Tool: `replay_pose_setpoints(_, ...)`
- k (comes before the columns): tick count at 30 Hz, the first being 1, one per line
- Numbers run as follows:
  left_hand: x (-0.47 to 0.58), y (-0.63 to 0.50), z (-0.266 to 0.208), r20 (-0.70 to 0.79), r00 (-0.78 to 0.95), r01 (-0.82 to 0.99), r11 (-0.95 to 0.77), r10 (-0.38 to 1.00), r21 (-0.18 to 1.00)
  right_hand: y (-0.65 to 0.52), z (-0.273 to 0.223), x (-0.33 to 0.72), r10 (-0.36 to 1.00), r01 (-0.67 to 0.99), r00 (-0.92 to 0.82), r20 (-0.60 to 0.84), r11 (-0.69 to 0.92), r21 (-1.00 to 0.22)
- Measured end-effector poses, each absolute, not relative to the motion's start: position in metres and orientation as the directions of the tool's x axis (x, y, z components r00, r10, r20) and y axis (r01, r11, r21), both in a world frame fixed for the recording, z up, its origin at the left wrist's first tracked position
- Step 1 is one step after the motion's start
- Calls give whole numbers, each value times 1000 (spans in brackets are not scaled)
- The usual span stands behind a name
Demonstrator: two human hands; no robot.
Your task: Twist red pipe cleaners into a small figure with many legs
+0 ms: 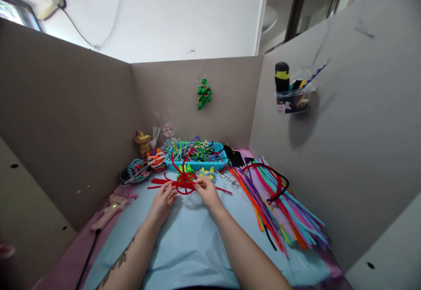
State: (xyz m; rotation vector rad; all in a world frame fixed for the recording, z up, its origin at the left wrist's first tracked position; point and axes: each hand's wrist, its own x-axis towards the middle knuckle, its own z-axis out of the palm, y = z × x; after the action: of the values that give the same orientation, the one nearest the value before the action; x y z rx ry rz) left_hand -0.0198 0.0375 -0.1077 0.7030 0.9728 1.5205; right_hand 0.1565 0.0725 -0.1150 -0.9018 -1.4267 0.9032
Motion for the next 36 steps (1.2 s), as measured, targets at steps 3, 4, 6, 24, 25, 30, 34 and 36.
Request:
replay_pose_setpoints(3,-17,34,-107,139,-321,-243,-223,937,944,72,-120,154,926,24,-33,377,377,-926)
replay_pose_setpoints(4,-16,32,-106,191,-318,-189,-260,929,947,72,-121,153,924,32,-37,380,382,-924)
replay_pose_setpoints(6,-13,28,-103,209,-272,-168,-260,939,951,69,-122,150,917,58,-61,394,398,-916)
replay_pose_setpoints(24,-23,36,-105,0,-348,-501,-186,937,845,81,-118,169,861,414,48,506,444,-794)
replay_pose_setpoints(25,-24,37,-105,-35,-342,-551,-170,939,817,85,-118,176,851,430,120,512,421,-799)
replay_pose_setpoints(30,-33,40,-101,-190,-284,-740,-89,940,667,104,-112,235,749,615,355,560,264,-743)
replay_pose_setpoints(34,-39,41,-98,-254,-287,-810,-93,924,580,105,-109,284,595,650,575,562,86,-755)
replay_pose_setpoints(36,-39,42,-97,-259,-287,-814,-92,922,573,103,-109,288,605,658,562,564,87,-748)
